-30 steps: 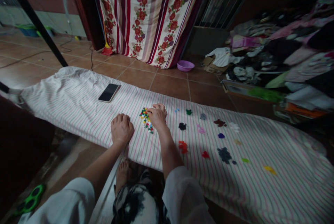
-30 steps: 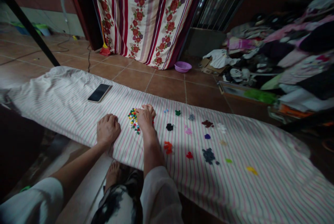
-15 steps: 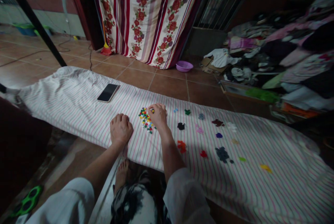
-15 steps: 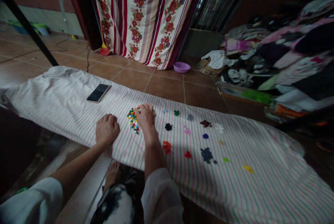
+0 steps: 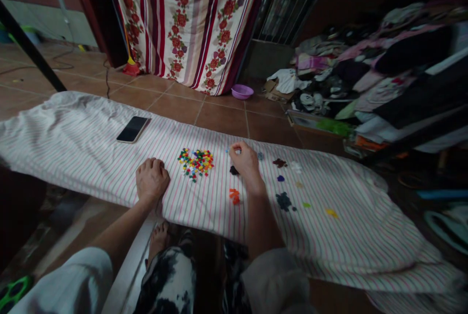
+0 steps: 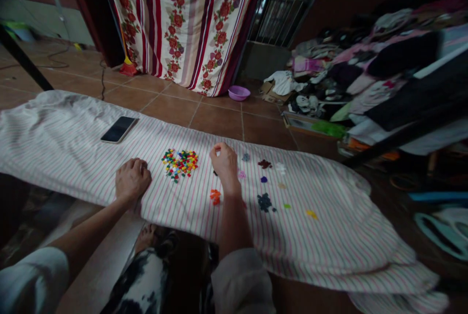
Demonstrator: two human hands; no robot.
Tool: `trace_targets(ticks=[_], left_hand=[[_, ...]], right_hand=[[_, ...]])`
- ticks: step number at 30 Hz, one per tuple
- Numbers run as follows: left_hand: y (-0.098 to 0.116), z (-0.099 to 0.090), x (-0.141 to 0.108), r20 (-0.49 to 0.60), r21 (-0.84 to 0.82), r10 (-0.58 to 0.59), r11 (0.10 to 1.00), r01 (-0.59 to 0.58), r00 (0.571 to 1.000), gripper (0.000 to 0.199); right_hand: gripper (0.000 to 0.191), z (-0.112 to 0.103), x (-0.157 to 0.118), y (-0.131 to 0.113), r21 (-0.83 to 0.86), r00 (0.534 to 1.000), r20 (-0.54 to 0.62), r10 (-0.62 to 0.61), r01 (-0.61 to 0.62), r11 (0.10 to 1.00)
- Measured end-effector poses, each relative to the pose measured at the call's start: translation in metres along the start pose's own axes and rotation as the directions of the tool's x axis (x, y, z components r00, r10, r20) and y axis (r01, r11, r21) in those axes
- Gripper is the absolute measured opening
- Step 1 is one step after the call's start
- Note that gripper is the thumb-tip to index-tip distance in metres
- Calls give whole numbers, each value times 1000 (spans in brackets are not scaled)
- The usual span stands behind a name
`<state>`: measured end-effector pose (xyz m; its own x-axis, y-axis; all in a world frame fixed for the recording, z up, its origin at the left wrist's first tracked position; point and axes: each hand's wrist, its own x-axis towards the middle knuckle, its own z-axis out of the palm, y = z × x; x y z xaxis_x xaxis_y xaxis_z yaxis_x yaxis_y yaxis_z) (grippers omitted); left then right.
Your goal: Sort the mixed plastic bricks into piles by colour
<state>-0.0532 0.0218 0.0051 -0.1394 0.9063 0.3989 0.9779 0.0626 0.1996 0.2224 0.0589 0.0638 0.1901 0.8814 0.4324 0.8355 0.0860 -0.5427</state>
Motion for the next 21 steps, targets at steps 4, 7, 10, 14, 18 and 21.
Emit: trace_targets(ticks=[4,7,10,14,18,21], left_hand=[[0,-2,0,37,2,-16,1000,16,999,23],[0,-2,0,58,-5,-25,1000,25,998,26],[1,-3,0,75,13,-43,999,43,996,29],[2,-6,-1,86,36,-47,998,44,995,30],[4,-8,-1,85,26,-53,998,50,995,30],[4,-9,-2,84,16,-52,999,51,995,29]], right_hand=[[11,-43,-3,23,-14,986,-53,158,-159,987],[13,-76,-12,44,-78,957,-71,281,-286,955],[14,-104,-26,68,-157,916,-98,388,-400,903],[18,-124,-45,97,-262,877,-152,457,-481,837],[23,-127,-56,116,-318,830,-148,537,-554,769],[25,-129,-60,125,-326,772,-159,615,-629,706]])
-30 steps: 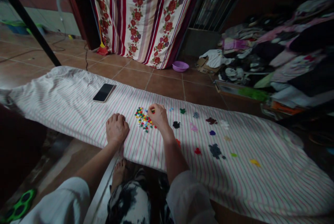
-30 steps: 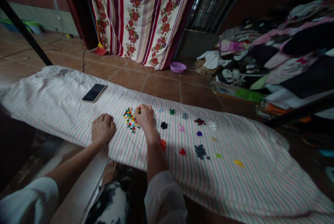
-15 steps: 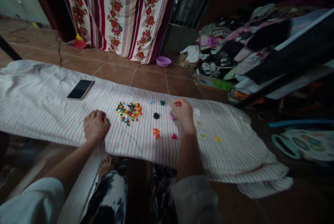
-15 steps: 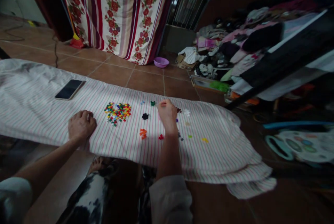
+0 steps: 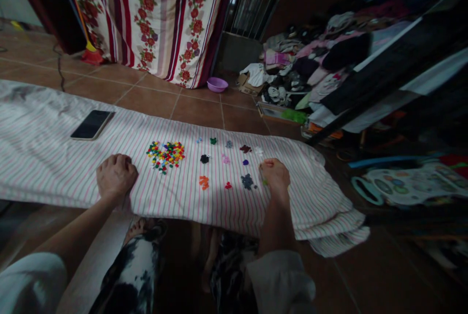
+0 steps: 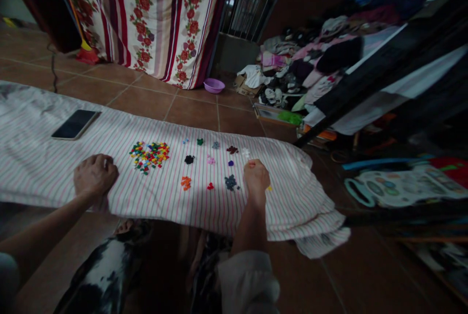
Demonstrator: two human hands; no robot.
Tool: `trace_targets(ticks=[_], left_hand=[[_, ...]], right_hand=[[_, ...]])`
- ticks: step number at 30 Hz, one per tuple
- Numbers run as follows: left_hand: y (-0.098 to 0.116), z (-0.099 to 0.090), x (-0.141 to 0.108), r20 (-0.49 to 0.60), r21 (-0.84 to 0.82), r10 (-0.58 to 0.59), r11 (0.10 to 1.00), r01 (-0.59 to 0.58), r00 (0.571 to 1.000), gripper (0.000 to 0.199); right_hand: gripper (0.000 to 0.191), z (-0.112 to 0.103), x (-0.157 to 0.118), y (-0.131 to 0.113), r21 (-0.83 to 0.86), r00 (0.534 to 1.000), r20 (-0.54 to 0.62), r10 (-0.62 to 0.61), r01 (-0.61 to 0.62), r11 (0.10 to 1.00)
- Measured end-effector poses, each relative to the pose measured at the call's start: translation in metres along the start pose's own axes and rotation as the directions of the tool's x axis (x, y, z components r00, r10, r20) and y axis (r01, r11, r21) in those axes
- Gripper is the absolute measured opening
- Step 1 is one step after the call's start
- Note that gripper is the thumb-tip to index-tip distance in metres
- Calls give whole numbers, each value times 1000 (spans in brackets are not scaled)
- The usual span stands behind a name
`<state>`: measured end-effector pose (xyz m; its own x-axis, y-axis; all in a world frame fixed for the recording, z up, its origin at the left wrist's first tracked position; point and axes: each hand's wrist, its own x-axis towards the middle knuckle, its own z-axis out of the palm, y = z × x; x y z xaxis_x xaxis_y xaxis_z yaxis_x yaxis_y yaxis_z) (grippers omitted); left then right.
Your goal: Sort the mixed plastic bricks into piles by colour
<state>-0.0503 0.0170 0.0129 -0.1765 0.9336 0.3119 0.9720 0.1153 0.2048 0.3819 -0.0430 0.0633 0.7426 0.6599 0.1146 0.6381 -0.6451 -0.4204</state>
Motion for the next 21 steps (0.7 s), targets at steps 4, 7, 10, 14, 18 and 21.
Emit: trace_targets(ticks=[4,7,10,14,18,21], left_hand=[[-1,0,0,-15,-5,22,1000,-22,1000,28],[1,-2,0,-20,-17,31,999,-31,999,27],[3,-4,-1,-12,-31,28,999,-28,1000,26],[3,-5,-1,-22,-48,29,998,-30,999,27],[2,-3,0,-18,-50,30,998,-31,999,26],[1,-1,0,-18,-45,21,999,-22,1000,26]], right_hand=[[24,1,5,10,-24,995,-7,104,-104,994],[26,4,10,19,-39,994,22,102,-102,994],[27,9,13,25,-65,992,53,115,-112,992],[27,13,15,29,-71,988,92,127,-121,990],[25,15,14,28,-94,984,116,135,-124,988],[25,16,13,26,-110,987,108,121,-109,988]])
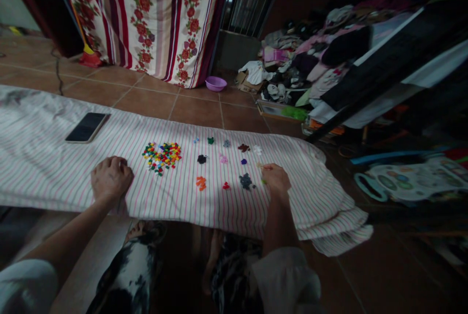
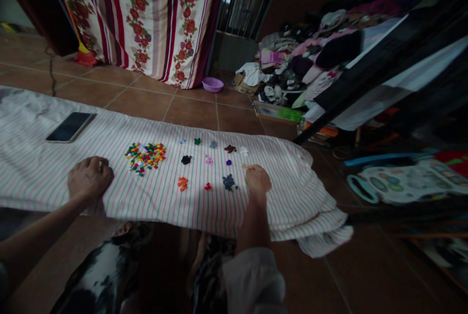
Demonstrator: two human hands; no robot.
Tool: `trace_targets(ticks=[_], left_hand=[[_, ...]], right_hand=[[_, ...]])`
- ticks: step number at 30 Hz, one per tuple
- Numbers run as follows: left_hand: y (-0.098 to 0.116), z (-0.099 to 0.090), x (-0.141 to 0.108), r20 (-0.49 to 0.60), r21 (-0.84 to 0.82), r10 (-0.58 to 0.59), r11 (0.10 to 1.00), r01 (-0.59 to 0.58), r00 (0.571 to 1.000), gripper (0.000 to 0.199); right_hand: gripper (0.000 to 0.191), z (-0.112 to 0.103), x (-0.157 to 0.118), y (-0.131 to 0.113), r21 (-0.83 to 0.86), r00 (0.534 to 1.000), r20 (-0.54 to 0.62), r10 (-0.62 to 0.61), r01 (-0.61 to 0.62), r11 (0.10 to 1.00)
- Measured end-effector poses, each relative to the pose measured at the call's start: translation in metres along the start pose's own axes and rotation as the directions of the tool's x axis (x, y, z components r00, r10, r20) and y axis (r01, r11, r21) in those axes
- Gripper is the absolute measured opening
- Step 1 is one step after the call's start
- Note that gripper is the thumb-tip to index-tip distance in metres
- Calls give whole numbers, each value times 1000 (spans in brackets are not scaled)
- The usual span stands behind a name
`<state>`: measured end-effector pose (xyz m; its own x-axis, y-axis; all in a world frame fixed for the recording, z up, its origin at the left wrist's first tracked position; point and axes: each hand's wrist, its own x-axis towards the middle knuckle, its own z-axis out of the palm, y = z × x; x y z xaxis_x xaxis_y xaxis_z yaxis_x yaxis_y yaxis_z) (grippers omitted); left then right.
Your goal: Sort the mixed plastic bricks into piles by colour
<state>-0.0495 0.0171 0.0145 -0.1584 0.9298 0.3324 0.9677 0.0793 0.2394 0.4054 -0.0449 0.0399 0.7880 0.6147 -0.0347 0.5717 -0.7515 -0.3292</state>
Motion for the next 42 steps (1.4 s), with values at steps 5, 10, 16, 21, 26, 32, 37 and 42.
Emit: trace_targets(ticks=[5,10,16,21,26,32,37,42], left_hand=[[1,-1,0,-2,0,7,1000,-7,1000,28],[3,-3,0,5,8,-15,1000,15,1000,28],[1,-1,0,15,-1,-9,1000,9,1000,29],[1,0,1,26,41,-18,999,17,999,30],[0,1,2,27,70,-19,997,17,999,30],[-3,6,2,-8,67,3,998,-2,1000,26],[-4,7,2,-33,48,17,999,-15,999,22],[-4,8,2,-47,29,30,999,-29,998,20]], right_hand=[[28,2,1,0,-16,1000,-11,-23,23,1000],[30,2,3,2,4,997,-38,-60,60,998],[33,-4,1,1,12,999,-27,-33,34,999],[32,-12,-3,-10,0,998,-23,-62,62,998],[32,-13,-12,-44,52,980,-103,-169,174,983],[30,9,-35,-111,201,861,-145,-487,507,838],[27,43,-64,-164,293,688,-155,-709,717,632],[27,67,-97,-202,313,629,-88,-772,754,578]])
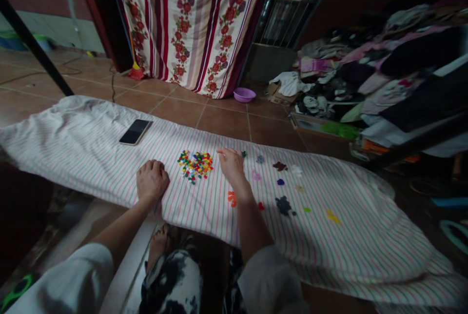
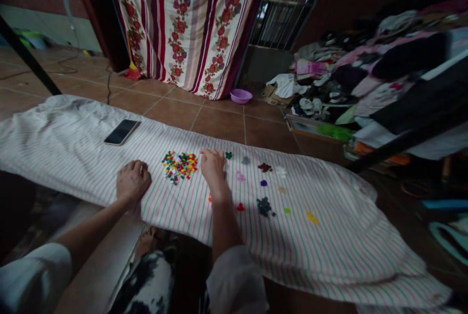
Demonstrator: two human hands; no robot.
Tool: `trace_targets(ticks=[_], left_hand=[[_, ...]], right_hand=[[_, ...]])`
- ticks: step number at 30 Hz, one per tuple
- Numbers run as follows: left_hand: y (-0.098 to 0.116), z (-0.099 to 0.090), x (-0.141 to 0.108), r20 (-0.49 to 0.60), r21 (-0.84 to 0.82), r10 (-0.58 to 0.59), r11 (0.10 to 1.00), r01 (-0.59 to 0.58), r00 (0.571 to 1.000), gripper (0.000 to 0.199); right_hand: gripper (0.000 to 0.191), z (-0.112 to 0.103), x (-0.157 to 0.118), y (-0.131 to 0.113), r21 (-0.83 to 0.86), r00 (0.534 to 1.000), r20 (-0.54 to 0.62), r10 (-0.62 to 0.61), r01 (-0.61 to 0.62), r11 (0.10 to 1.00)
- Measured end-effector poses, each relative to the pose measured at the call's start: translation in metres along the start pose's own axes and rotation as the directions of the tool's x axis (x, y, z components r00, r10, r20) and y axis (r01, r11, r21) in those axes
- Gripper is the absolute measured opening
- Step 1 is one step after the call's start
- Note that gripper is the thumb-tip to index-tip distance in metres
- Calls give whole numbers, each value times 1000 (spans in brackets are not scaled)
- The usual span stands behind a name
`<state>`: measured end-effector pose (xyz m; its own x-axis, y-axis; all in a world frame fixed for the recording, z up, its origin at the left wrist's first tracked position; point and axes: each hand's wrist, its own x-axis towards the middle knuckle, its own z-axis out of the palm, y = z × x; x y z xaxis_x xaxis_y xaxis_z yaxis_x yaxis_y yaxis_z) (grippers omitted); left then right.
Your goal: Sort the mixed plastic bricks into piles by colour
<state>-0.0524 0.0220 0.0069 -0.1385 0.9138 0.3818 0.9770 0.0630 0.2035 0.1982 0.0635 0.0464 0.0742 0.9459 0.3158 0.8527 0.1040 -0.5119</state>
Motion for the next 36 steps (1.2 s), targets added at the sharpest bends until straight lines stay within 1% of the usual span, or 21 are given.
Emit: trace_targets(ticks=[3,7,12,17,21,25,30,36], left_hand=[[-1,2,0,-7,5,3,1000,-3,1000,20],[-2,4,0,-15,8,12,1000,-12,1000,17],[-2,6,0,-30,8,15,1000,-15,999,16],[-2,7,0,-42,-2,16,1000,-16,999,16],[-3,8,0,-41,-21,9,1000,-9,999,17],[-3,9,0,-32,-26,12,1000,-13,999,17],[-3,8,0,-40,-20,17,1000,-17,999,16],[-2,6,0,-38,-16,10,1000,-11,999,16]], right_hand=[[32,16,1,-18,10,999,37,3,-3,1000],[32,36,3,-33,7,996,87,25,-25,1000],[37,56,9,-40,-84,984,164,72,-59,995],[40,66,12,-40,-169,973,189,132,-100,981],[38,71,13,-39,-180,974,180,141,-108,978],[34,74,13,-39,-152,982,146,123,-100,983],[26,74,15,-38,-103,992,83,98,-90,991],[14,77,14,-35,-45,999,11,42,-41,998]])
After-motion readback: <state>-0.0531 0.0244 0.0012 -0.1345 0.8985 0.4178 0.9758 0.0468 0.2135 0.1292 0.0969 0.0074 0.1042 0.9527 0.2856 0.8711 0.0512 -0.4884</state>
